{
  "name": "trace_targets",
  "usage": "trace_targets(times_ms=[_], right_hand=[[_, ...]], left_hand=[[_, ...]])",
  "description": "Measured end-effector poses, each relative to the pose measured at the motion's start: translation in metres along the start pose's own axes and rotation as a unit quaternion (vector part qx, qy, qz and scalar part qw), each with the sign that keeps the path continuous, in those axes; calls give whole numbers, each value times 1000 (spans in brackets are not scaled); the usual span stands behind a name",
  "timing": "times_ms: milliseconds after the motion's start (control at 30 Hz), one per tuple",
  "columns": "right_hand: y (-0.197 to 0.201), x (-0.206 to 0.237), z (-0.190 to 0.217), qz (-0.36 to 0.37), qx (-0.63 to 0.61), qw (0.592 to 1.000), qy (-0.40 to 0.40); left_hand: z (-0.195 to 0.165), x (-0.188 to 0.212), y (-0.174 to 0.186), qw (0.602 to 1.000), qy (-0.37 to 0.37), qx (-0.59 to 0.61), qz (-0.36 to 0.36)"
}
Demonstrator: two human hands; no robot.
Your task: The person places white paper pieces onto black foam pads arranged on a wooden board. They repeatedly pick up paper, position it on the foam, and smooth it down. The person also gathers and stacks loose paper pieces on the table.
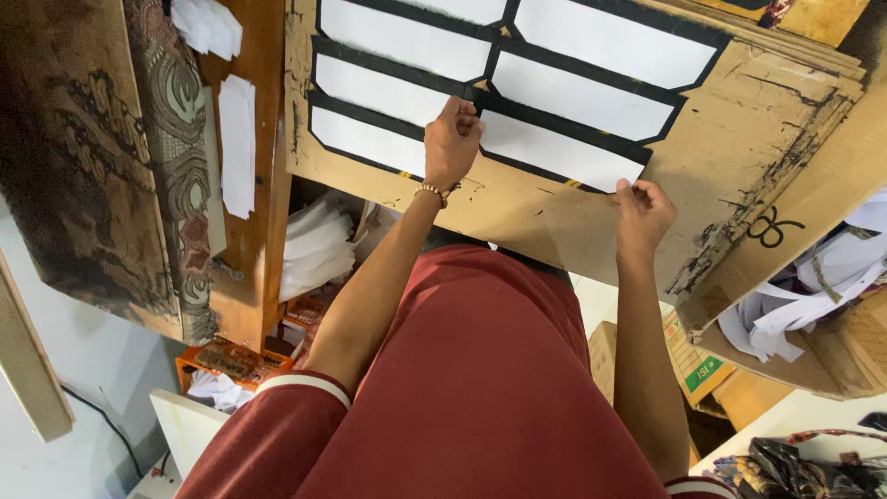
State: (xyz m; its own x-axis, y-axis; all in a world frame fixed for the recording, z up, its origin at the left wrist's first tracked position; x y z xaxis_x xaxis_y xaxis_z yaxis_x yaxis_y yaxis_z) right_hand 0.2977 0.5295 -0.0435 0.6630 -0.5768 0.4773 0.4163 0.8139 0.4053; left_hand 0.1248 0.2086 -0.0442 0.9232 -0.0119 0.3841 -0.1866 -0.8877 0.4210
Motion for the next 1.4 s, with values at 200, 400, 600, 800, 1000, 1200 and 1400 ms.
trace_targets(times_ms=[200,400,600,800,1000,1200,1400], right_hand=[[-2,-10,-10,13,35,999,35],[-3,-18,-18,2,95,995,38],[-5,-21,-20,1,114,991,69],[-4,-26,-24,4,92,995,33],[-3,-25,-15,12,87,996,-23],[-3,-24,-10,7,111,993,-37],[-4,-25,-7,10,78,996,-35]], left_hand=[[-4,0,0,999,22,-1,-41],[-11,-2,1,998,-2,-19,-53],[-13,-4,3,998,-11,-13,-52],[-18,-2,6,998,-6,-2,-56],[-27,-4,8,997,-19,-22,-72],[-36,0,7,988,-98,-65,-96],[-41,-1,3,981,-99,-111,-126]])
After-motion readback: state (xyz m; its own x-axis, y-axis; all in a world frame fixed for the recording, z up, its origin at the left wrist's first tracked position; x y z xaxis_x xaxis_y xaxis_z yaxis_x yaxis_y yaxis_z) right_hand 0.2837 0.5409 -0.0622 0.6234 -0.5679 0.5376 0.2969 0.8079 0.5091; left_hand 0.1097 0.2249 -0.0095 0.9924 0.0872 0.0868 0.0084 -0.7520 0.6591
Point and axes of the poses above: each hand's wrist, its own x-axis away from the middle knuckle, its own y-axis out of the back of the hand, z = x × y, the point moved 7 cm from there along -x, towards the middle knuckle, and after that the axes turned 6 degrees about x, right-handed, at the moved point
